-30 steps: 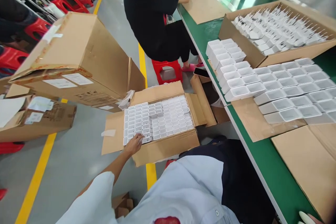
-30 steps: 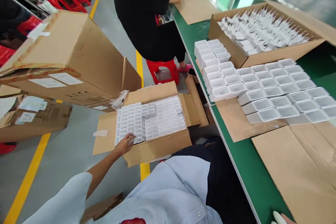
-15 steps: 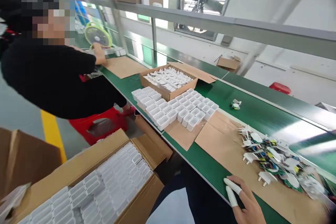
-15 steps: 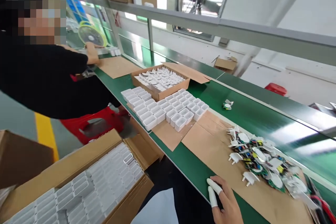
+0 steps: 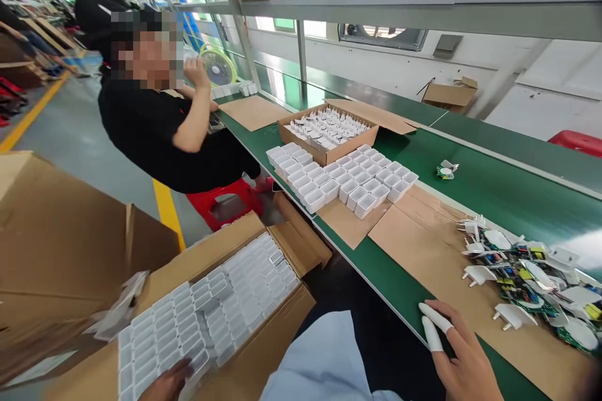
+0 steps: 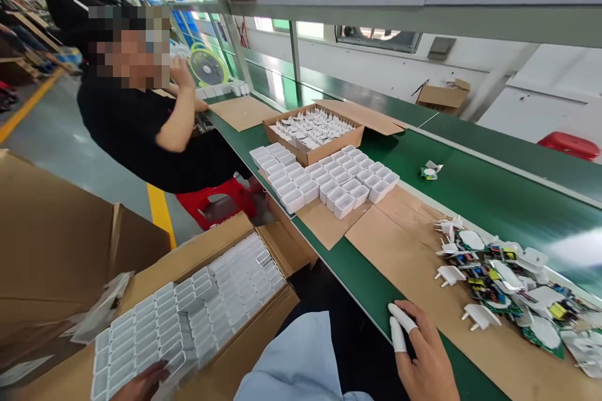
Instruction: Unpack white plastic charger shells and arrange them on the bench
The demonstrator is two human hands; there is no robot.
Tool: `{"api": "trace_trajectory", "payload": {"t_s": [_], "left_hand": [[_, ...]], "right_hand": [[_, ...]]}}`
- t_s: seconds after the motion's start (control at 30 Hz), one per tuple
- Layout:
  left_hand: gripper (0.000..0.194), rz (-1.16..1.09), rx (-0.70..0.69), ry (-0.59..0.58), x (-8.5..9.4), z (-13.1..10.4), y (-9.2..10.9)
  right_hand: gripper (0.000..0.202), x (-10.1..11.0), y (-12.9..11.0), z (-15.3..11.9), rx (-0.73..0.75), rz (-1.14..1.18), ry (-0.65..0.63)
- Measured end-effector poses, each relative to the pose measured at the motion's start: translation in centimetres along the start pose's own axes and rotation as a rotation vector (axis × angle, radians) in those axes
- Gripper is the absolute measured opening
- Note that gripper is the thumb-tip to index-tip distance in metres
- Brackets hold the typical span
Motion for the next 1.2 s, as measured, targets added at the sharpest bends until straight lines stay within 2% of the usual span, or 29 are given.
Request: {"api": "trace_trajectory", "payload": {"t_s": [0.03,0.1,0.13,0.23,0.3,0.37,0.43,0.47,0.53,0.63,0.73,0.77,0.83,0.9,0.93,0.97,1.0,1.03,1.1,1.17,1.2], "left_hand": [[0.034,-0.016,-0.086,0.077,1.8,1.2,2.5],[0.037,-0.017,-0.301,0.269,6.1,3.5,10.1],[0.036,-0.015,-0.404,0.368,8.3,4.4,14.7],[0.029,-0.054,-0.641,0.554,14.4,6.8,29.7],[0.030,-0.067,-0.764,0.506,16.7,8.7,39.0],[0.033,-0.039,-0.829,0.401,18.0,10.9,46.3],[0.035,0.036,-0.825,0.226,17.5,13.8,51.1],[0.036,0.093,-0.798,0.143,16.9,15.3,52.6],[0.036,0.217,-0.722,0.028,15.4,18.3,54.1],[0.036,0.343,-0.624,-0.005,13.8,21.6,54.7],[0.037,0.350,-0.627,0.021,13.2,22.9,55.3],[0.037,0.320,-0.652,0.052,13.5,22.7,55.5],[0.032,0.212,-0.717,0.184,15.2,21.3,55.4],[0.024,0.050,-0.765,0.372,17.7,18.7,53.9],[0.021,-0.037,-0.771,0.445,18.6,17.2,52.4],[0.021,-0.118,-0.763,0.477,18.9,16.0,50.3],[0.021,-0.180,-0.733,0.458,18.2,15.1,47.7],[0.022,-0.210,-0.671,0.388,16.6,14.5,44.6],[0.025,-0.156,-0.423,0.136,10.7,13.8,36.5],[0.028,0.026,-0.010,-0.157,3.1,11.5,25.4],[0.027,0.079,0.140,-0.208,0.5,9.4,20.4]], "right_hand": [[0.040,0.0,-0.2,0.0,0.018,-0.007,0.014],[0.043,0.0,-0.6,0.1,0.032,-0.024,0.052],[0.042,0.0,-0.6,0.1,0.023,-0.029,0.071],[0.040,-0.3,-0.6,0.0,-0.011,-0.027,0.092],[0.041,-0.5,-0.4,-0.3,-0.014,-0.023,0.089],[0.043,-0.7,-0.4,-0.5,0.008,-0.032,0.089],[0.046,-0.8,-0.4,-0.6,0.049,-0.043,0.073],[0.049,-1.0,-0.4,-0.6,0.065,-0.045,0.061],[0.053,-1.2,-0.4,-0.7,0.082,-0.037,0.049],[0.053,-1.3,-0.5,-0.8,0.095,-0.025,0.087],[0.049,-1.5,-0.4,-0.9,0.102,-0.041,0.127],[0.048,-1.5,-0.4,-0.9,0.110,-0.044,0.135],[0.043,-1.3,-0.5,-1.0,0.125,-0.034,0.131],[0.036,-1.0,-0.6,-0.9,0.121,-0.007,0.096],[0.032,-0.8,-0.6,-0.8,0.116,0.008,0.077],[0.027,-0.5,-0.8,-0.7,0.111,0.019,0.059],[0.021,-0.3,-0.9,-0.5,0.106,0.028,0.042],[0.017,-0.2,-0.8,-0.4,0.093,0.036,0.032],[0.010,-0.1,-0.4,-0.2,0.064,0.072,0.051],[0.008,-0.1,0.3,-0.6,0.055,0.135,0.114],[0.006,-0.3,0.8,-1.1,0.052,0.166,0.151]]}}
Point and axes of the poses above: each hand's wrist, its own z-axis towards the middle knuckle, its own x-axis out of the back of the hand, y = z × x, the point moved 10 cm from there along z, towards the middle knuckle, and after that the axes turned 7 degrees about x, right-handed, at the moved point
